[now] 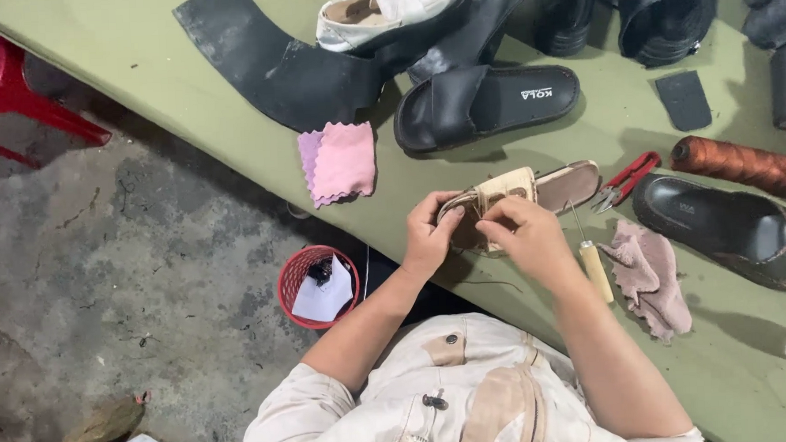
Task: The person is repairing a beige slide sandal by hand-sewing the strap to the sole. They use a needle and thread to stitch the material, pulling the thread tight and cutting excess thread with pliers. The workspace contains various other shoes and tools.
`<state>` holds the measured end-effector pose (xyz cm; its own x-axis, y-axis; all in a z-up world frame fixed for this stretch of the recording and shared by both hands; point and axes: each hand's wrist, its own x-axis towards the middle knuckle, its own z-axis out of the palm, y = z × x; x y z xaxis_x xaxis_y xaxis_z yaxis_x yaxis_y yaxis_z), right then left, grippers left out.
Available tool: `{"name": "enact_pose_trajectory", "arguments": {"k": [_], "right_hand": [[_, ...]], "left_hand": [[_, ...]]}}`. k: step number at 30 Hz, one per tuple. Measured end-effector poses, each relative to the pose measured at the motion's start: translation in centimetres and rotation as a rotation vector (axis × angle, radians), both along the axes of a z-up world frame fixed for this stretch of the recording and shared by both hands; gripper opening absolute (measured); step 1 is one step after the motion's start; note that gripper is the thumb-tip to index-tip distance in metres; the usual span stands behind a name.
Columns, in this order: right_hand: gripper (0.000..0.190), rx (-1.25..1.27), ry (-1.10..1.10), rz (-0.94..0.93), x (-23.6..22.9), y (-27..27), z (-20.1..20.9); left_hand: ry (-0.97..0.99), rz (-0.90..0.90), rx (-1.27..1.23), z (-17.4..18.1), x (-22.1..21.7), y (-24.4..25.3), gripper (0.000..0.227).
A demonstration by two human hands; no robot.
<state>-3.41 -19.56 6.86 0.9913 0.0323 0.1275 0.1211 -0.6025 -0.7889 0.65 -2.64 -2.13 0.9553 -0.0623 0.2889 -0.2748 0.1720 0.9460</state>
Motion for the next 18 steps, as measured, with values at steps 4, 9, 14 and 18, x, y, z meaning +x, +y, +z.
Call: {"name": "enact_pose_trajectory", "arguments": {"k": [4,9,14,18], "right_hand": [[0.002,0.139,0.092,-0.029,-0.2,-0.7,-0.2],[0.003,0.008,0.052,-0.081,-0.4,-1.0,0.0],[0.006,-0.069,-0.039,-0.139,-0.1,-1.2,-0.9],[0.006,-0.094,-0.093,-0.125,-0.2,-1.4,-1.1]], "left_hand": [[-0.012,0.015,0.016,0.0,0.0,0.0,0.017],[-0.019,0.002,-0.015,0.0,0.0,0.0,0.017],[-0.011,-0.004,-0.020,0.2,-0.1,0.0,0.017],[-0.021,0.000,-0.019,0.0,0.0,0.0,0.018]]}}
